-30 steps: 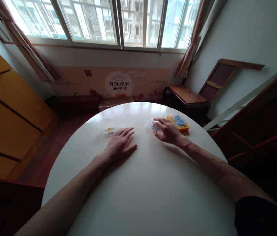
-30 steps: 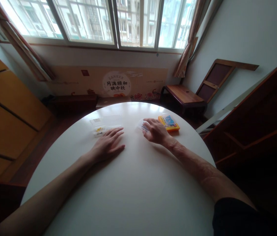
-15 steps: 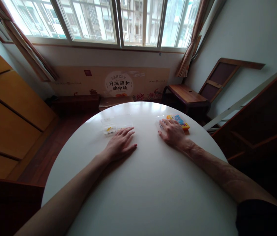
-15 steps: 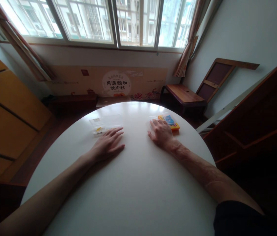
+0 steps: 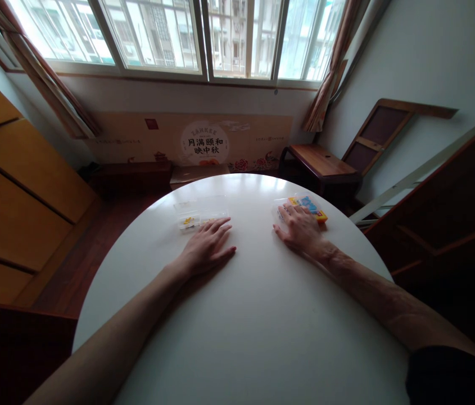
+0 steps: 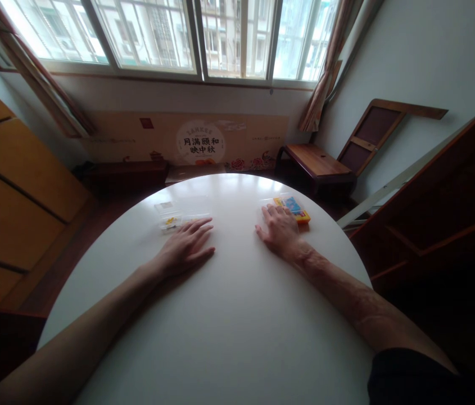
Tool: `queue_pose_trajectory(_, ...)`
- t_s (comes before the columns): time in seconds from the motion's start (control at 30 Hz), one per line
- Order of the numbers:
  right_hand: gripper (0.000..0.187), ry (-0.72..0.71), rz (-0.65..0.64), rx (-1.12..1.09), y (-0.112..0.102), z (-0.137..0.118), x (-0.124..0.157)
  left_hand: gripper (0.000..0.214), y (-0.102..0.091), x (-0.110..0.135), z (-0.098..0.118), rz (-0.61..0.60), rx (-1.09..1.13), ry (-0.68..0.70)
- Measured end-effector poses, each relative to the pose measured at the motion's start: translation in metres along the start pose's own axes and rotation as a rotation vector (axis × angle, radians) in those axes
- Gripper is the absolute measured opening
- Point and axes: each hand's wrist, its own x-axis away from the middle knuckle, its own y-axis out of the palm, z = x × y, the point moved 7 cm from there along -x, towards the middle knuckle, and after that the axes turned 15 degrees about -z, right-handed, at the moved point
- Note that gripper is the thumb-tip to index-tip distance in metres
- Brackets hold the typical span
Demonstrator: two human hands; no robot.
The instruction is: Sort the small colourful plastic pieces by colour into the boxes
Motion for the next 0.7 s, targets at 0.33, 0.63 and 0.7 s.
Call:
queue_pose_trajectory(0.33, 0.058, -0.073, 0.004, -0.071, -0.008, -0.020, -0.001, 0.059, 0.000, -0.001, 0.000, -0.003, -0.026, -0.011)
queue_pose_trajectory(0.63, 0.049, -0.393, -0.161, -0.310, 0.002, -0.080, -0.024, 0.047, -0.011, 0.004, -0.001, 0.132, -0.055, -0.096)
queue_pose_trajectory(0.7, 0.048, -0.441, -0.190, -0.350, 0.007, -0.082, -0.026, 0.043, -0.014, 0.007, -0.004, 0.174, -0.061, -0.133)
